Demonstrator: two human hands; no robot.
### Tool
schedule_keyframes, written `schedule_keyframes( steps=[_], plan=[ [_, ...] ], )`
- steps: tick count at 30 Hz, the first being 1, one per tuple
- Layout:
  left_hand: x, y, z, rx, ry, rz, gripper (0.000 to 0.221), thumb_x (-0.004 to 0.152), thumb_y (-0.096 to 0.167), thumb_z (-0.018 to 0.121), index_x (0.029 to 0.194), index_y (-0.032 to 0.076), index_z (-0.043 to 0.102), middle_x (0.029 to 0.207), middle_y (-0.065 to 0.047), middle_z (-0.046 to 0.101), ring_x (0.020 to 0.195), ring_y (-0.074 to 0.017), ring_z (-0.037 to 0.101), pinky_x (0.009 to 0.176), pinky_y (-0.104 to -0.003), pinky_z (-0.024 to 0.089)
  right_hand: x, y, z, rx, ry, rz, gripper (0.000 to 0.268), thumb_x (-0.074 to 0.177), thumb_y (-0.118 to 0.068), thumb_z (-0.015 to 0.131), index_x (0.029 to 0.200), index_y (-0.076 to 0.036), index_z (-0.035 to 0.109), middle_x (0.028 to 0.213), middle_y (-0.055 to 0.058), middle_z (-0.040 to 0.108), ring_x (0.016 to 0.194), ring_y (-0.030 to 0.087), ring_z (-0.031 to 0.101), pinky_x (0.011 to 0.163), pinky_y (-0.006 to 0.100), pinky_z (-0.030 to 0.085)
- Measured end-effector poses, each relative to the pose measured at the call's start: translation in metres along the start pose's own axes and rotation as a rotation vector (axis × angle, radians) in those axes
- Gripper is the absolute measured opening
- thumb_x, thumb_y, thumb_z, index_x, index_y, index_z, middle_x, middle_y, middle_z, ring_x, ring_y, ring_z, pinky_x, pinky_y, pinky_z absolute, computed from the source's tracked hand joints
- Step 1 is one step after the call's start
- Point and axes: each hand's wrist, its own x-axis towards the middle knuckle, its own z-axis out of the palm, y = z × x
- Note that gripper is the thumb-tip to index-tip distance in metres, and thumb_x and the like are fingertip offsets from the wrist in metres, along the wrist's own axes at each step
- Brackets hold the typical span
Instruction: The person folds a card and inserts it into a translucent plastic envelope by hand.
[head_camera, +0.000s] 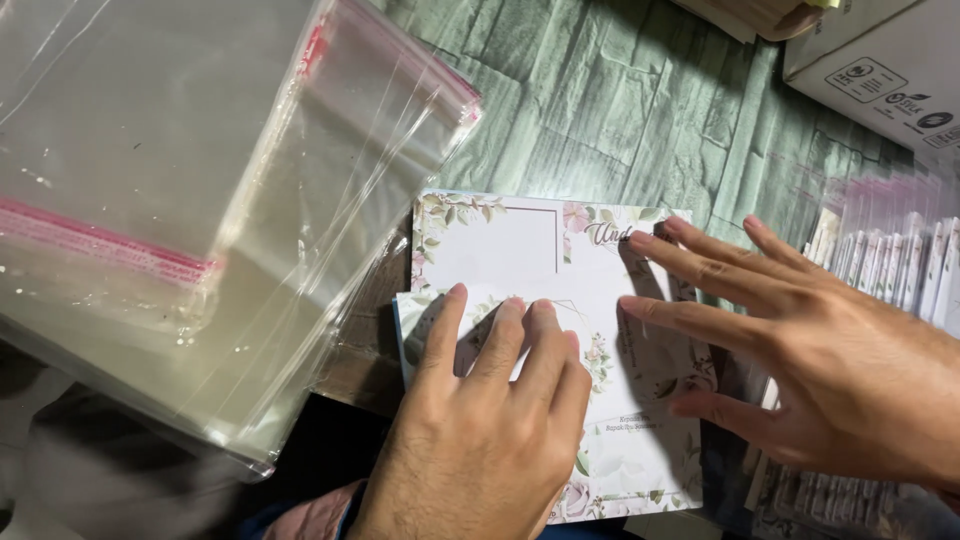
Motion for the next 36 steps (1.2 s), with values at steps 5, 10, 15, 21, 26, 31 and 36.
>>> schedule_keyframes(
  steps=[5, 10, 15, 21, 26, 31, 36],
  plan=[
    [-0.005, -0.003, -0.003, 0.011, 0.021, -0.078, 0.016, 0.100, 0.013, 0.060, 0.109, 0.016, 0.072, 0.121, -0.019, 0.070, 0.116, -0.0338, 0.066, 0.108, -0.056, 0.047, -0.014, -0.023, 0.007, -0.009, 0.266, 0.131, 0.054, 0.078, -0.039, 0.080, 0.127, -0.019, 0.070, 0.108, 0.006, 0.073, 0.092, 0.024, 0.067, 0.078, 0.042, 0.059],
    [-0.009, -0.003, -0.003, -0.034, -0.018, -0.064, 0.027, 0.101, 0.018, 0.053, 0.117, 0.012, 0.073, 0.131, -0.022, 0.067, 0.127, -0.0330, 0.060, 0.113, -0.057, 0.040, -0.026, -0.068, 0.027, 0.116, 0.140, 0.200, 0.068, 0.084, -0.029, 0.076, 0.148, -0.020, 0.055, 0.096, -0.007, 0.076, 0.081, 0.012, 0.067, 0.078, 0.037, 0.059],
    [-0.001, 0.000, 0.000, -0.020, 0.009, -0.081, 0.019, 0.105, 0.020, 0.060, 0.112, 0.010, 0.074, 0.124, -0.009, 0.068, 0.120, -0.0258, 0.061, 0.109, -0.049, 0.043, -0.010, -0.090, 0.041, 0.028, 0.272, 0.137, 0.061, 0.094, -0.034, 0.067, 0.149, -0.014, 0.051, 0.101, 0.004, 0.056, 0.080, 0.023, 0.052, 0.074, 0.039, 0.043],
    [-0.003, -0.002, 0.001, -0.065, 0.031, -0.070, 0.021, 0.102, 0.014, 0.059, 0.114, 0.011, 0.076, 0.125, -0.008, 0.071, 0.120, -0.0271, 0.062, 0.107, -0.052, 0.043, -0.020, -0.104, 0.058, -0.024, 0.356, 0.315, 0.057, 0.091, -0.044, 0.069, 0.144, -0.027, 0.057, 0.098, 0.004, 0.054, 0.080, 0.022, 0.052, 0.082, 0.045, 0.044],
    [-0.005, 0.002, 0.005, -0.044, 0.068, -0.091, 0.022, 0.102, 0.013, 0.059, 0.110, 0.012, 0.079, 0.125, -0.008, 0.073, 0.120, -0.0272, 0.065, 0.105, -0.054, 0.046, -0.016, -0.118, 0.062, 0.023, 0.367, 0.385, 0.050, 0.095, -0.052, 0.057, 0.141, -0.032, 0.061, 0.101, 0.004, 0.054, 0.082, 0.022, 0.051, 0.083, 0.048, 0.043],
    [-0.001, -0.003, 0.006, -0.056, 0.088, -0.078, 0.019, 0.102, 0.015, 0.061, 0.107, 0.014, 0.079, 0.123, -0.006, 0.075, 0.118, -0.0253, 0.067, 0.103, -0.057, 0.046, -0.006, -0.120, 0.059, 0.029, 0.435, 0.499, 0.033, 0.095, -0.039, 0.061, 0.127, -0.038, 0.070, 0.096, 0.004, 0.055, 0.079, 0.021, 0.052, 0.080, 0.047, 0.041],
    [0.002, -0.005, 0.007, -0.063, 0.152, -0.084, 0.012, 0.102, 0.014, 0.068, 0.099, 0.015, 0.079, 0.117, -0.005, 0.077, 0.112, -0.0233, 0.070, 0.101, -0.058, 0.049, -0.022, -0.104, 0.072, -0.225, 0.395, 0.741, 0.020, 0.091, -0.041, 0.073, 0.095, -0.021, 0.074, 0.096, 0.006, 0.065, 0.085, 0.027, 0.058, 0.081, 0.052, 0.044]
  ],
)
